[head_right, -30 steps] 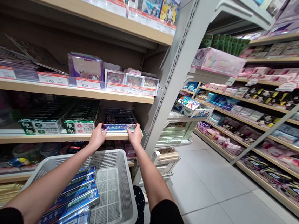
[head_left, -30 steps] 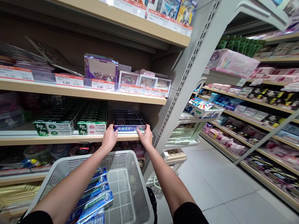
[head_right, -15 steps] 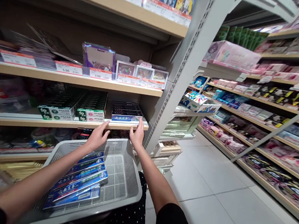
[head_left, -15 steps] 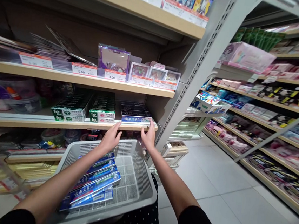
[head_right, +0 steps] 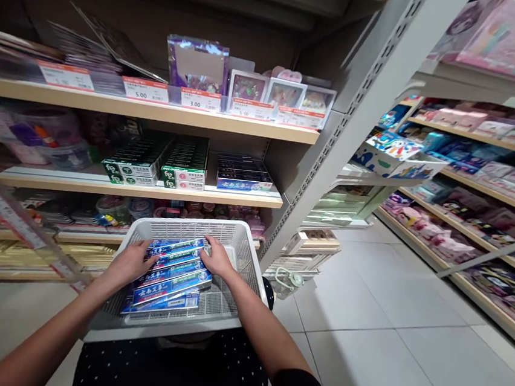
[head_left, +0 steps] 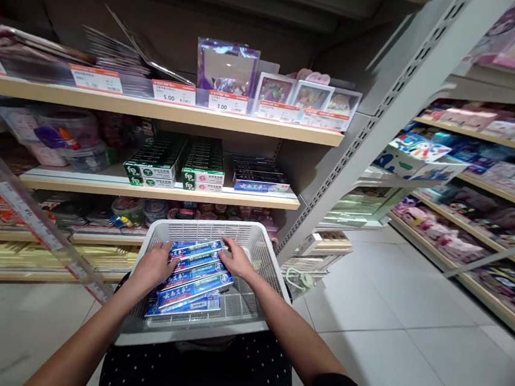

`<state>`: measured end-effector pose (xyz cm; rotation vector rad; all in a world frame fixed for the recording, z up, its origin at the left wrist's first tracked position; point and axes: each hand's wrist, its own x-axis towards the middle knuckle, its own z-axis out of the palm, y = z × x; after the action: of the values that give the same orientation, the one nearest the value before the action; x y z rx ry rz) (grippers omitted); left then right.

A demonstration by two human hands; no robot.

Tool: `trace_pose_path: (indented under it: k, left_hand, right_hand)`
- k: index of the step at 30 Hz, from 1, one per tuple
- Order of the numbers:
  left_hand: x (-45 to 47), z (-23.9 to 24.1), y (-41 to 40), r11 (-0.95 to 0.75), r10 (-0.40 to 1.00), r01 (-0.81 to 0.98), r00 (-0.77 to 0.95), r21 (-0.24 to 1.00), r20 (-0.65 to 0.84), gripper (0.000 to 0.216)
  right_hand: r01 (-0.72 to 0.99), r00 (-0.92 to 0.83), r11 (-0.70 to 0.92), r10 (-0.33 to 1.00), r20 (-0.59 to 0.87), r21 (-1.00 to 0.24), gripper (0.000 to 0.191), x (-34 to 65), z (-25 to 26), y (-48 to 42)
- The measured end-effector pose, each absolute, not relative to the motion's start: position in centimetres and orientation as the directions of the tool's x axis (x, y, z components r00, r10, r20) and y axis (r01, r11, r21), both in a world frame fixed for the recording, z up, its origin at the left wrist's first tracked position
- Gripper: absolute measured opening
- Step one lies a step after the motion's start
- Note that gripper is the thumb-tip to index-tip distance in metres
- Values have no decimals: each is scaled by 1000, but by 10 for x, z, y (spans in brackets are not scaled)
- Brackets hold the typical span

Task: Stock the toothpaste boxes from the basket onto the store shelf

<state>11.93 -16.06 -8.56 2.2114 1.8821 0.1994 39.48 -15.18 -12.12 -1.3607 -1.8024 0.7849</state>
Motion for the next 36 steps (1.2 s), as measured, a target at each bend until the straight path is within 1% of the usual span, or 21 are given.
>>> trace_pose_path:
  k: [2,4,7,11,13,16,19,21,24,27,30,33,36]
  left_hand:
    - [117,-89,-164,-95,991,970,113,224,-70,52]
    - [117,-94,-165,-43,989,975,73,218,-131,56]
    - [116,-99,-158,-26,981,969,72,246,-179,62]
    - [116,-100,-135,-41,970,957,107,286,-218,69]
    - [117,-100,-121,-34,962,957,109,287,-250,72]
    - [119,-100,-107,-18,954,951,109,309,-280,75]
    - [122,-104,-106,49,969,943,35,330,-244,77]
    - [123,-107,-110,62,977,941,12,334,-214,76]
    - [122,-112,-114,11,985,939,49,343,-166,65]
    - [117,-118,-112,-49,992,935,86,352,-89,56]
    - [112,-124,-106,-61,994,907,94,416,-61,51]
    - [109,-125,-100,3,991,837,70,547,-111,48]
    - [110,-123,-97,98,986,711,25,696,-165,44]
  right_hand:
    - [460,-208,189,973,102,-867,54,394,-130,-154]
    - [408,-227,145,972,54,-901,56,395,-134,-156]
    - [333,-200,89,980,22,-939,57,395,-134,-157]
    - [258,-99,4,995,-22,-966,47,395,-133,-152]
    - [244,-81,-15,996,-36,-970,44,396,-135,-149]
    - [241,-70,-8,997,-26,-971,45,397,-143,-142]
    - [246,-1,27,1000,27,-969,40,399,-151,-135]
    - [219,29,28,999,35,-975,34,399,-155,-130]
    - [143,56,-16,998,-8,-990,31,397,-156,-127]
    - [122,82,-42,996,-33,-992,30,396,-155,-126]
    - [99,106,-65,993,-54,-993,31,395,-153,-127]
    - [26,111,-87,990,-84,-996,34,396,-152,-127]
    - [7,106,-101,989,-100,-995,37,396,-152,-126]
